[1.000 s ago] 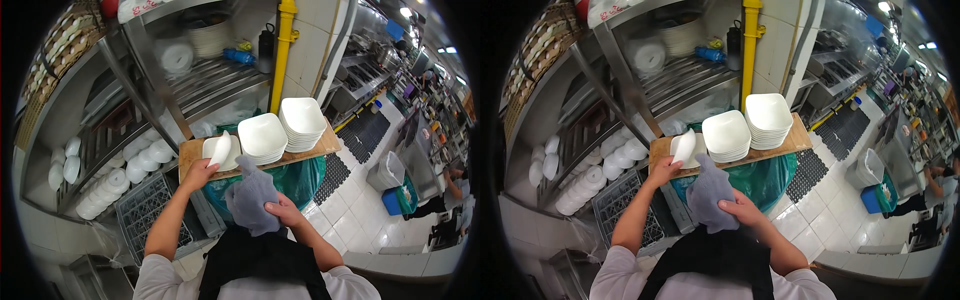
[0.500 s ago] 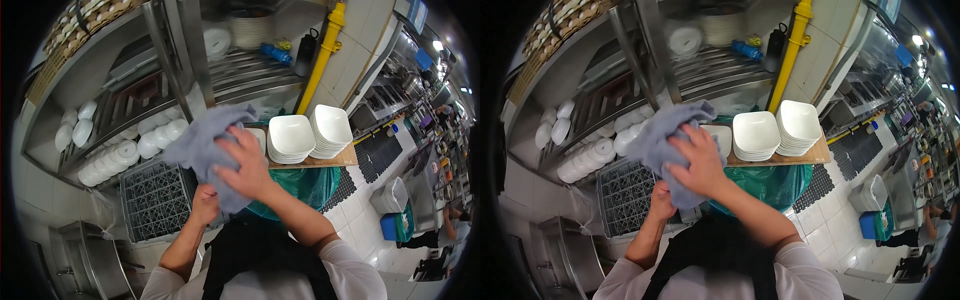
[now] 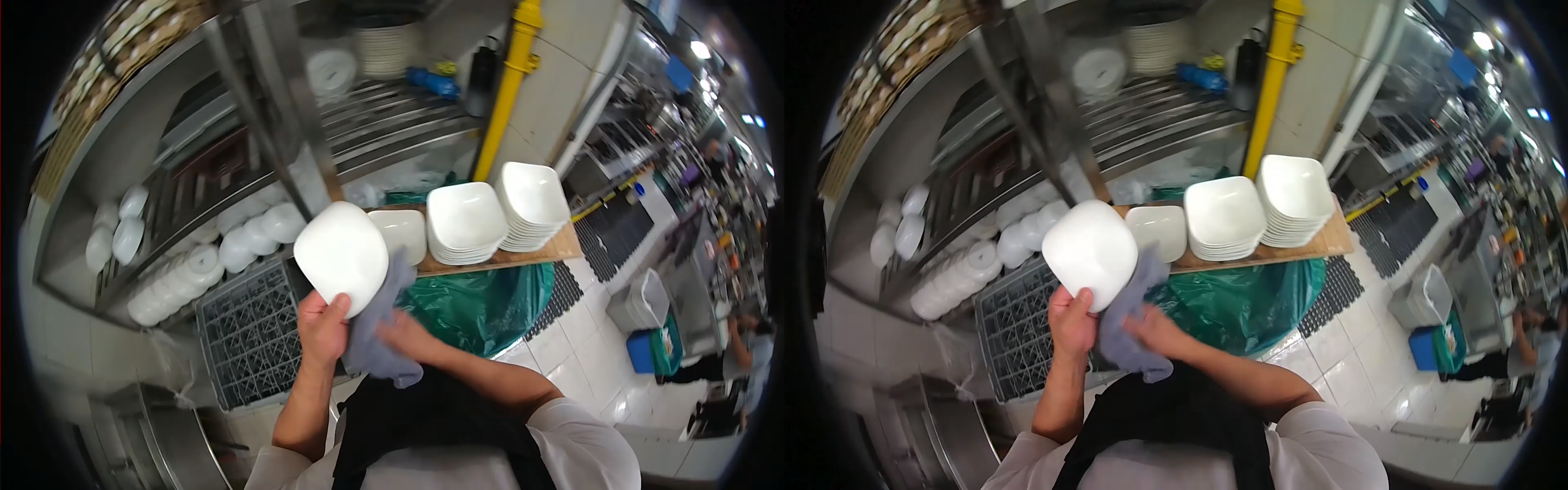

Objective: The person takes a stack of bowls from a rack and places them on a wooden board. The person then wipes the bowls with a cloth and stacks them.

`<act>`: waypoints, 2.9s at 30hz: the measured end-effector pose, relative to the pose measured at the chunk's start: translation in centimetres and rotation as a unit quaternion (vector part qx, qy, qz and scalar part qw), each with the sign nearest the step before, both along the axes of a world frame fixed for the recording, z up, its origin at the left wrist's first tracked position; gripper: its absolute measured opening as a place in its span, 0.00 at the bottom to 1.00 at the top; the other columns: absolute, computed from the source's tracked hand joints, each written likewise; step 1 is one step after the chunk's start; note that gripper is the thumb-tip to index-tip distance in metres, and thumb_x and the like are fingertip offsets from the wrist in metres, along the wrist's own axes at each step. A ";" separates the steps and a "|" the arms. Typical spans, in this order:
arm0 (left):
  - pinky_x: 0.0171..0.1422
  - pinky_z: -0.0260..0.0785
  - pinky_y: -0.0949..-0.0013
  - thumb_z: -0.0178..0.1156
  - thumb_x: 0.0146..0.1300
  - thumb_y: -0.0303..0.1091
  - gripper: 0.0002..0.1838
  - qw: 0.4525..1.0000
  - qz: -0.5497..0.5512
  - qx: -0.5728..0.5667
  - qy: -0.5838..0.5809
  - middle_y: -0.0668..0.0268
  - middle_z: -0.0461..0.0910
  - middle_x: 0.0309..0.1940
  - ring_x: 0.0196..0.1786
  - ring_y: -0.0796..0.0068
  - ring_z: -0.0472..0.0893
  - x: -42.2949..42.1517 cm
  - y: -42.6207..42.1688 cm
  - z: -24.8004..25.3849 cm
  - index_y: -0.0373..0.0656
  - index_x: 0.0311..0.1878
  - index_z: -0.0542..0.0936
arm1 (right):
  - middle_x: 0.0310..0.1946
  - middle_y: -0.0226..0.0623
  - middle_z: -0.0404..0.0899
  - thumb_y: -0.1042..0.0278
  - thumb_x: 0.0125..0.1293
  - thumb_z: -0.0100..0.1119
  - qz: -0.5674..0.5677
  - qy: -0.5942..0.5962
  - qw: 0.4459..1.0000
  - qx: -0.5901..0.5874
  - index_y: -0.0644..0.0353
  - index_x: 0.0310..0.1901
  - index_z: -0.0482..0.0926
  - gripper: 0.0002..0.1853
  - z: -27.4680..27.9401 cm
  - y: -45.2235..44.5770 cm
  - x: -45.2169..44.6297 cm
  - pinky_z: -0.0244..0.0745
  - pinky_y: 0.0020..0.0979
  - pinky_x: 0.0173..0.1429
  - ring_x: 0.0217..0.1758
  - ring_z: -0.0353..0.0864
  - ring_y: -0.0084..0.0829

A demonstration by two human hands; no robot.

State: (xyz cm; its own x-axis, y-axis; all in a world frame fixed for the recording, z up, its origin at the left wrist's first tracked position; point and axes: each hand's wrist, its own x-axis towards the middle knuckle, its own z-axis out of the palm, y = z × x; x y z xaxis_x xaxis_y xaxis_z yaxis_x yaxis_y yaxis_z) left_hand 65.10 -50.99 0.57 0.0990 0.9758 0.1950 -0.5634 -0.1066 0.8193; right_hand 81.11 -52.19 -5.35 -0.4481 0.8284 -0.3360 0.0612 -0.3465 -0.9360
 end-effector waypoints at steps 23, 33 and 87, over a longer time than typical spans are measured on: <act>0.71 0.55 0.50 0.51 0.68 0.38 0.17 0.542 -0.129 0.419 0.717 0.54 0.72 0.61 0.66 0.54 0.68 15.6 10.9 -0.1 0.37 0.53 0.76 | 0.48 0.32 0.80 0.67 0.65 0.60 -0.116 0.133 0.983 0.053 0.62 0.56 0.75 0.19 -2.5 -7.4 9.2 0.72 0.29 0.58 0.51 0.77 0.24; 0.75 0.52 0.58 0.59 0.60 0.32 0.30 0.856 0.172 0.124 0.472 0.44 0.64 0.67 0.72 0.49 0.61 2.7 8.2 -8.9 0.35 0.66 0.67 | 0.43 0.41 0.82 0.69 0.54 0.62 -0.002 -0.014 0.982 0.187 0.64 0.53 0.75 0.23 4.3 -1.3 6.8 0.73 0.31 0.55 0.47 0.80 0.32; 0.77 0.43 0.47 0.64 0.51 0.41 0.29 0.625 0.117 0.353 0.686 0.53 0.69 0.64 0.72 0.46 0.58 2.4 13.7 -13.7 0.44 0.58 0.76 | 0.60 0.45 0.73 0.61 0.67 0.50 -0.242 0.301 0.922 -0.038 0.67 0.62 0.69 0.26 -3.3 -0.5 11.4 0.67 0.41 0.66 0.61 0.73 0.40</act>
State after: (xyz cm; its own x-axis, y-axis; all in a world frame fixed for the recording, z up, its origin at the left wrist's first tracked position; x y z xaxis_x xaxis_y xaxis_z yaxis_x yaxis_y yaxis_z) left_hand 67.49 -37.34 -13.12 0.5163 0.7141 0.4727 0.7175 -0.6620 0.2165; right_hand 92.53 -52.68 -8.62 -0.1563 0.9647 -0.2121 -0.6402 -0.2625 -0.7220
